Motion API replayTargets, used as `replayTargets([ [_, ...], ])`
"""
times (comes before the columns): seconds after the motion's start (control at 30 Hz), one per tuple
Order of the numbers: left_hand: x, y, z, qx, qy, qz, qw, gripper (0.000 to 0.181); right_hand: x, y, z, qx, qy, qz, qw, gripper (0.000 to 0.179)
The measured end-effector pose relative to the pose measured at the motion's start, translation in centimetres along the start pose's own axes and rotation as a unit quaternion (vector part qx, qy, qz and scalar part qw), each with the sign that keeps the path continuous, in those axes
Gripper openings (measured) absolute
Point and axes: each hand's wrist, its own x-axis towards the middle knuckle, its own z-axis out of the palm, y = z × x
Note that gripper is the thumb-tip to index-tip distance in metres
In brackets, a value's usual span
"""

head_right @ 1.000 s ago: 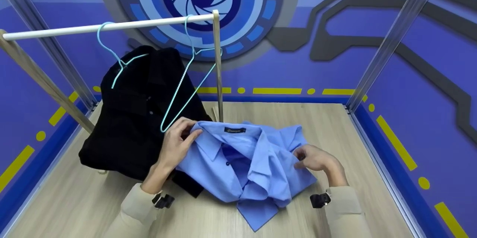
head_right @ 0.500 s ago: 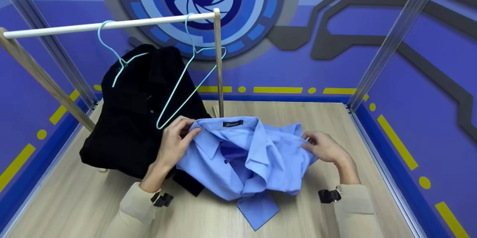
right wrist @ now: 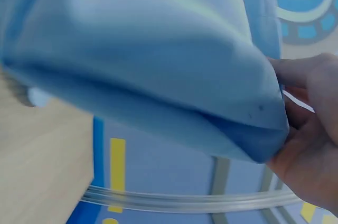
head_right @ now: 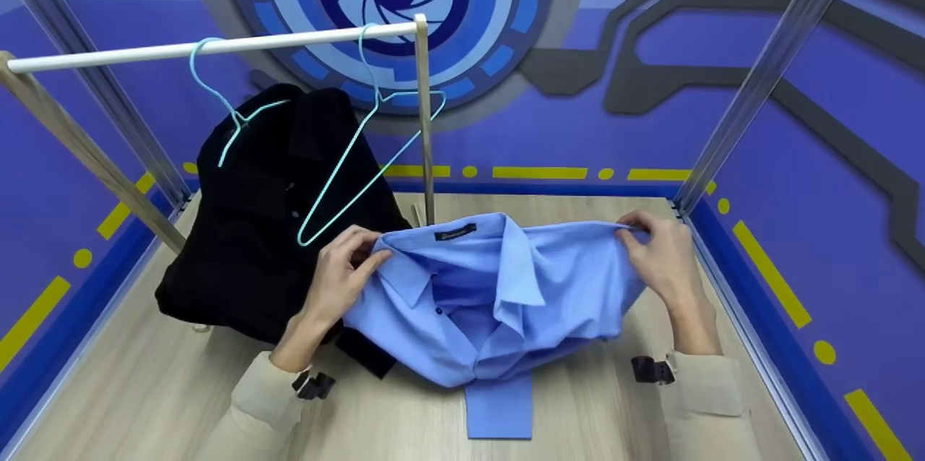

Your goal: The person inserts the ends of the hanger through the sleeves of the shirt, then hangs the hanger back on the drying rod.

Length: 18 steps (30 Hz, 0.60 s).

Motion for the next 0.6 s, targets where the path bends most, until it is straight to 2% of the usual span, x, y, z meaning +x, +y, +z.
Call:
replayTargets([
  [0.1,0.0,0.1,0.1,-0.004,-0.002,0.001,1.0000,0.015,0.0,0.0,-0.3,-0.003,0.012,0.006,0.9999,0.012],
  [0.4,-0.1,0.2,0.2,-0.018,-0.019,0.008,0.9996,0.015,-1.1,1.3,1.6,-0.007,-0.112,-0.001,0.9937,0.010],
  [0.5,-0.1,0.3,0.2,-0.020,-0.024,0.003,0.9995,0.016,-1.2,1.1,2.4,0.002,-0.133,-0.006,0.9912,0.011],
  [0.6,-0.1,0.5,0.1,-0.019,-0.026,0.003,0.9995,0.016,-1.1,0.6,2.9,-0.002,-0.130,-0.013,0.9914,0.010],
])
